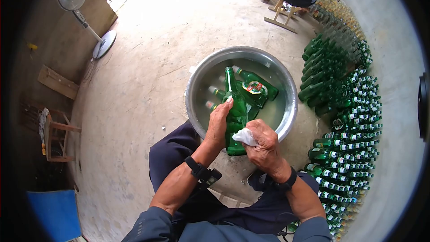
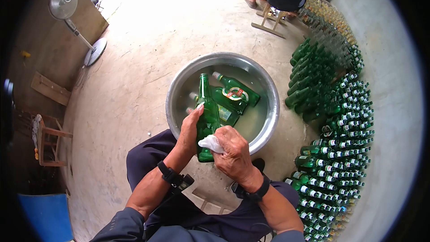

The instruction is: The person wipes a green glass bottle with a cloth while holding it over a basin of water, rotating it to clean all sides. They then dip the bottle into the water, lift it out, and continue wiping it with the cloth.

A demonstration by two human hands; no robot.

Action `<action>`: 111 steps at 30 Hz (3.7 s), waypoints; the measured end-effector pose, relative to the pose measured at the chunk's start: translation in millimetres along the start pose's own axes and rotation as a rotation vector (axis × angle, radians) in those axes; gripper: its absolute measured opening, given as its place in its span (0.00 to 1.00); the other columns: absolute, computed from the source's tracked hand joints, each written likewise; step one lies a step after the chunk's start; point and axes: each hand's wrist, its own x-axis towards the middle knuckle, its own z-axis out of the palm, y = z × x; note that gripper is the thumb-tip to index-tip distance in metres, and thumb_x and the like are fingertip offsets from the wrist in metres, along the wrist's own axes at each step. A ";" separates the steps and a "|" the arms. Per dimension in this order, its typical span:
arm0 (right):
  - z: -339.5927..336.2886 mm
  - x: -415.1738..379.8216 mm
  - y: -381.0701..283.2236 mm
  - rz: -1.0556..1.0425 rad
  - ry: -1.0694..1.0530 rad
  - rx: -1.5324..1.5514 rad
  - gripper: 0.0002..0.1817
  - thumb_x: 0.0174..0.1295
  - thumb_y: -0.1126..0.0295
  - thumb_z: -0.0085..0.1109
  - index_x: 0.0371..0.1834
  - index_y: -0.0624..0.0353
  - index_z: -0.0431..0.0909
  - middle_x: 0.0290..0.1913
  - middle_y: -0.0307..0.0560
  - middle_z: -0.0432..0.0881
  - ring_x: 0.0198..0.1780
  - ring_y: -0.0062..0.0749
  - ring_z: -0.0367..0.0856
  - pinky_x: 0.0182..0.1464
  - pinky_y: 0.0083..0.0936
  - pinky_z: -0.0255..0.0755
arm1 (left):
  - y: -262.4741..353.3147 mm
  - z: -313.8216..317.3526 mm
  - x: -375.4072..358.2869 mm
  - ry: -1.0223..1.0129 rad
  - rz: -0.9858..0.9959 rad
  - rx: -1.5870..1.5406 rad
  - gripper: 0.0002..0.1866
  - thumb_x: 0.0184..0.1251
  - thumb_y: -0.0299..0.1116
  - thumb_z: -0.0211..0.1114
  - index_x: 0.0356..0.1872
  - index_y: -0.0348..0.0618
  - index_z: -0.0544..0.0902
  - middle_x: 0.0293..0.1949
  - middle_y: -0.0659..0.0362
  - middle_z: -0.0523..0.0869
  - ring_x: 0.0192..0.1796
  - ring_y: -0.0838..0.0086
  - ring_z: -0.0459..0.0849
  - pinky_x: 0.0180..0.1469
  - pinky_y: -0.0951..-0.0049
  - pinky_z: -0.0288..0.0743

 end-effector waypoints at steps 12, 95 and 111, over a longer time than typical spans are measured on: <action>-1.3 12.1 7.9 -0.118 0.033 -0.119 0.15 0.47 0.82 0.73 0.39 0.63 0.83 0.38 0.52 0.81 0.38 0.50 0.82 0.39 0.40 0.76 | -2.9 9.0 -3.2 0.068 0.019 0.002 0.16 0.74 0.46 0.68 0.43 0.42 0.81 0.35 0.65 0.82 0.37 0.82 0.80 0.38 0.75 0.75; 26.6 -7.4 10.0 0.573 0.047 0.340 0.14 0.72 0.66 0.64 0.50 0.67 0.83 0.37 0.51 0.89 0.40 0.31 0.86 0.45 0.32 0.78 | 12.1 6.1 -10.9 0.178 0.267 -0.064 0.15 0.75 0.41 0.69 0.49 0.42 0.78 0.40 0.63 0.85 0.38 0.79 0.85 0.40 0.75 0.83; 36.1 -1.8 42.5 0.671 0.118 0.196 0.13 0.71 0.66 0.64 0.43 0.69 0.86 0.29 0.53 0.88 0.31 0.37 0.86 0.39 0.35 0.76 | 3.7 6.6 -12.8 0.208 0.253 0.024 0.17 0.75 0.47 0.68 0.47 0.43 0.78 0.37 0.61 0.85 0.33 0.76 0.85 0.34 0.73 0.83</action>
